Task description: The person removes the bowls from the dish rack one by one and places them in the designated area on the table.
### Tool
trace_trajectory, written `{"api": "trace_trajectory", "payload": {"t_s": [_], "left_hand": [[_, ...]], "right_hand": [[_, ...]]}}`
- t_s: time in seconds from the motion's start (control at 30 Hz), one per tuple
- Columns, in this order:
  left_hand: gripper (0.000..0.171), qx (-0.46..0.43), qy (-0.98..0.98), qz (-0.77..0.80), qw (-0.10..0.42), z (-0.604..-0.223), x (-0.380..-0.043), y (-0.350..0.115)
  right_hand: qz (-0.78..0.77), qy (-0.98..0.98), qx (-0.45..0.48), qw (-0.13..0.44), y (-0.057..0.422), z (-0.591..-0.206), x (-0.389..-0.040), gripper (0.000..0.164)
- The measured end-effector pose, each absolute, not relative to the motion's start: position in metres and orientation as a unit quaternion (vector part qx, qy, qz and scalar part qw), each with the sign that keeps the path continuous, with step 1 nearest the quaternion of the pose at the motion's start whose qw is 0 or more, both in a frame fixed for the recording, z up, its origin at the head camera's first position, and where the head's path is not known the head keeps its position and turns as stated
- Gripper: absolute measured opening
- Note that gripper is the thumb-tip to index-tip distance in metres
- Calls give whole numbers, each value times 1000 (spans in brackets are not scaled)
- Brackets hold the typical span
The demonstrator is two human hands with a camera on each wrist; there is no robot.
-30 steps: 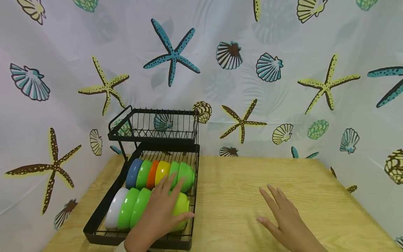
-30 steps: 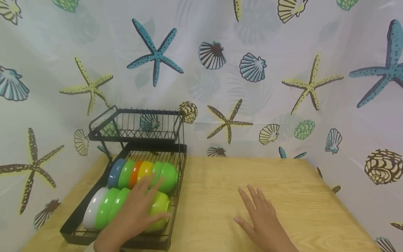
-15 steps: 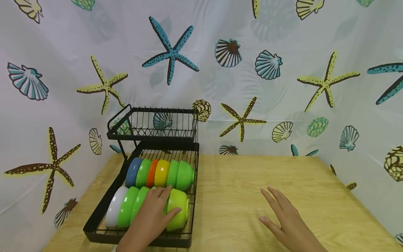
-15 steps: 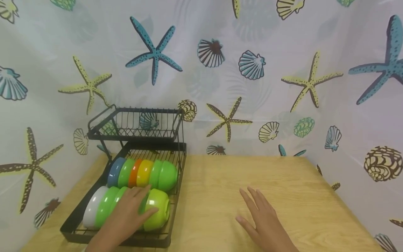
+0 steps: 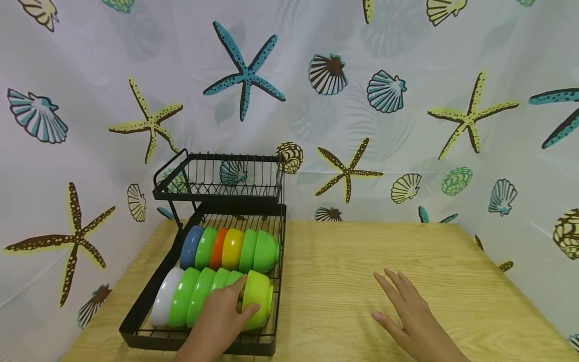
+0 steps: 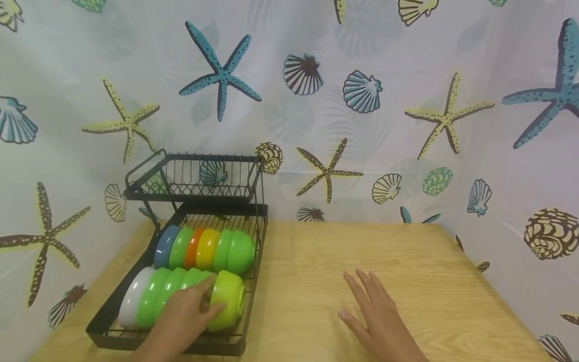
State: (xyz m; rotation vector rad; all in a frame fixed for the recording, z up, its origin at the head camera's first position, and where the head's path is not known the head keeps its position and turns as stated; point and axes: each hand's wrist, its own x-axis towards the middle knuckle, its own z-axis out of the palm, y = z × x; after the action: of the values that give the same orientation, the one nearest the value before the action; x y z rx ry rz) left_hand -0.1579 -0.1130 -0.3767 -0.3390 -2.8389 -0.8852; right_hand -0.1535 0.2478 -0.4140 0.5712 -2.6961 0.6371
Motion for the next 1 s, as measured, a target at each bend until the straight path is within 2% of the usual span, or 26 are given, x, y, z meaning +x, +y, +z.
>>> {"api": "trace_trajectory", "payload": {"t_s": [0.17,0.4,0.67,1.0], "left_hand": [[62,-105,-926,-361,19,-381,-160,-116],[43,-80,-885,-458,-25,-392,-164,-124],[39,-71,-866,-494,-8,-397,-163,-126],[45,-27,-831,-555,20,-395,-162,-122]], "right_hand": [[219,-942,200,157,249,-416,-154,73],[218,-943,202,150,251,-419,-154,70],[218,-943,204,149,250,-419,-155,69],[239,-939,204,139,248,-421,-154,65]]}}
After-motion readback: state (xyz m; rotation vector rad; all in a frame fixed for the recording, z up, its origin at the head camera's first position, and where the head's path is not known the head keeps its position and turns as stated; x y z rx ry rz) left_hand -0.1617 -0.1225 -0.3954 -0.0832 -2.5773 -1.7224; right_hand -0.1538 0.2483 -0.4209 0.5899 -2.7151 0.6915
